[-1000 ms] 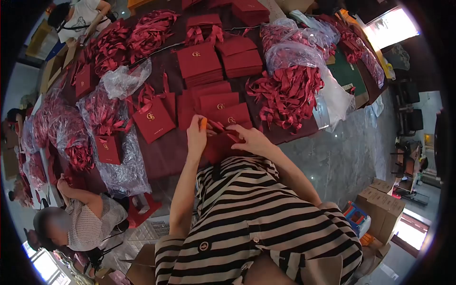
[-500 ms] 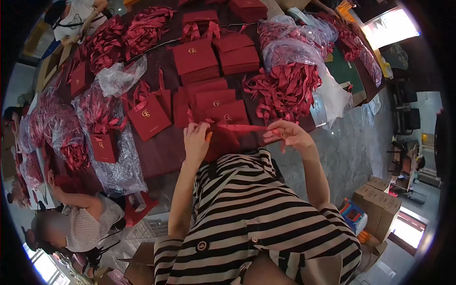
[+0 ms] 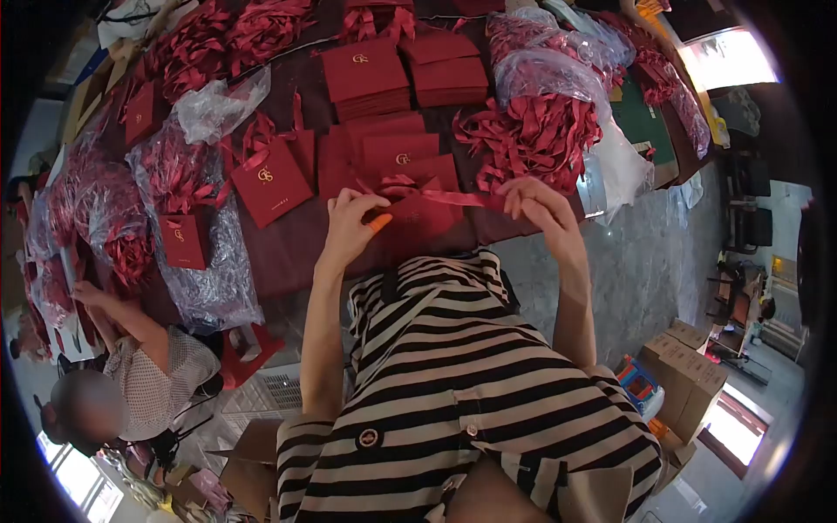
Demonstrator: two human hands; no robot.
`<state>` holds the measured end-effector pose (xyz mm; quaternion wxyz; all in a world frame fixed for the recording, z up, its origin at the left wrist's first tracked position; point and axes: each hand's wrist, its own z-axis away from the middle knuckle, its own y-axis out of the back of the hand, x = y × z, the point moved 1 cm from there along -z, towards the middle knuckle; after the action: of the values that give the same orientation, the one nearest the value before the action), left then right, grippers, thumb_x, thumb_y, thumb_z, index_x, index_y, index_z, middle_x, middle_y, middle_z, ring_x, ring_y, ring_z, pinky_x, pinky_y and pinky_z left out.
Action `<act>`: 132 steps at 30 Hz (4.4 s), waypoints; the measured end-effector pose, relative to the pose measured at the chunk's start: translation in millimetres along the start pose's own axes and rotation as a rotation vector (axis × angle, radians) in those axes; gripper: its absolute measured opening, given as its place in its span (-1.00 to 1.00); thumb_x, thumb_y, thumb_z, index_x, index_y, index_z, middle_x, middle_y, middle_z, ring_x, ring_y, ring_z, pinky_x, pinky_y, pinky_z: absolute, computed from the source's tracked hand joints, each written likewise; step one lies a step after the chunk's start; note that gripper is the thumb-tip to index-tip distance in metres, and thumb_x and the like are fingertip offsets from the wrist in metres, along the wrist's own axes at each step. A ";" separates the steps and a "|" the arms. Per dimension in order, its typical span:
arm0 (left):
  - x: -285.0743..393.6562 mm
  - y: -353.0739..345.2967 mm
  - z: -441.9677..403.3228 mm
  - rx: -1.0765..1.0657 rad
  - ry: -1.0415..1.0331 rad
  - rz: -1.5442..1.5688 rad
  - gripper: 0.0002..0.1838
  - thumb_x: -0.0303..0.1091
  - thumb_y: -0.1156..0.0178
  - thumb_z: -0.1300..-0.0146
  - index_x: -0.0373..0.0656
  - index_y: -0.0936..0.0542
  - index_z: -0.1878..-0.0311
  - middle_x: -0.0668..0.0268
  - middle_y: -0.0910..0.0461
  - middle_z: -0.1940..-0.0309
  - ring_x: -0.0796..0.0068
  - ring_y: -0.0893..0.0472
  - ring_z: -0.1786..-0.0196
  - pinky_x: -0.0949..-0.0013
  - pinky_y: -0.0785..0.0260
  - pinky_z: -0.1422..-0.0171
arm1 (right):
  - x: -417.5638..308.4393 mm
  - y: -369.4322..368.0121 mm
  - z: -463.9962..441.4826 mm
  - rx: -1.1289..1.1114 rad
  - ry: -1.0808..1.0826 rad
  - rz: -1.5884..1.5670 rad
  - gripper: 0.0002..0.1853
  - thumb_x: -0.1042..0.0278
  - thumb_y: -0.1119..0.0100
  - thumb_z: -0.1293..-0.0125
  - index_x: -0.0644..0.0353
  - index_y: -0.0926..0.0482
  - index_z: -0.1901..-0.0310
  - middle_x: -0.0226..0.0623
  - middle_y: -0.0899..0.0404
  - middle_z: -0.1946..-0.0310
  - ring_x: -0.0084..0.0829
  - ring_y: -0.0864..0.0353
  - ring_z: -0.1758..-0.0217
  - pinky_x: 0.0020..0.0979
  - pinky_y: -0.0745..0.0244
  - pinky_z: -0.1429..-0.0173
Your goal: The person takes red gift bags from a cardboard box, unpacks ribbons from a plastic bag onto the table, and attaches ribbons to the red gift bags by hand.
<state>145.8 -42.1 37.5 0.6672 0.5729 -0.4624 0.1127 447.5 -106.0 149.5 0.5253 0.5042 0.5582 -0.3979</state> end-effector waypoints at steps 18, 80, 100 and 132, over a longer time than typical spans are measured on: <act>-14.4 -9.3 -0.8 -0.212 0.234 0.342 -0.69 -0.51 -0.32 -0.10 -0.21 -0.51 0.06 0.19 -0.44 0.14 0.25 -0.54 0.04 0.27 -0.39 -0.11 | 121.9 -130.5 -18.5 -0.074 -0.230 0.571 -0.80 0.27 -0.08 -0.26 0.25 -0.54 0.29 -0.01 -0.54 0.55 -0.05 -0.59 0.46 -0.17 -0.45 0.34; 21.0 -46.4 12.4 -0.247 0.171 0.431 -0.46 -0.48 -0.32 -0.15 -0.33 -0.39 -0.19 -0.08 -0.54 -0.04 0.01 -0.55 -0.11 0.22 -0.38 -0.16 | 77.9 -48.7 -17.3 -0.063 -0.463 0.229 -0.85 0.35 -0.25 -0.28 0.27 -0.65 0.26 -0.47 -0.51 0.59 -0.72 -0.39 0.52 -0.58 -0.28 0.44; -99.9 67.1 69.8 0.499 0.354 0.666 -0.20 -0.61 -0.17 -0.22 -0.28 -0.03 -0.50 0.13 -0.04 -0.49 0.36 -0.09 -0.49 0.32 0.02 -0.52 | 97.5 40.8 -8.7 0.134 -0.417 0.422 -0.80 0.45 -0.10 -0.33 0.13 -0.59 0.04 -0.36 -0.57 0.10 -0.38 -0.66 0.10 -0.40 -0.56 0.13; 7.4 -53.0 -27.4 0.115 0.114 0.051 -0.64 -0.33 -0.36 -0.14 -0.08 -0.59 -0.03 0.26 -0.58 0.05 0.24 -0.45 -0.10 0.14 -0.08 -0.34 | 126.6 -85.9 -28.1 0.171 -0.150 0.653 -0.91 0.42 -0.13 -0.23 0.24 -0.53 0.30 -0.13 -0.52 0.37 -0.06 -0.59 0.34 -0.18 -0.52 0.29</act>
<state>199.3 -37.9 10.3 0.6553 0.5910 -0.4310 0.1885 365.6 -75.3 20.8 0.6203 0.6678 0.2916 -0.2902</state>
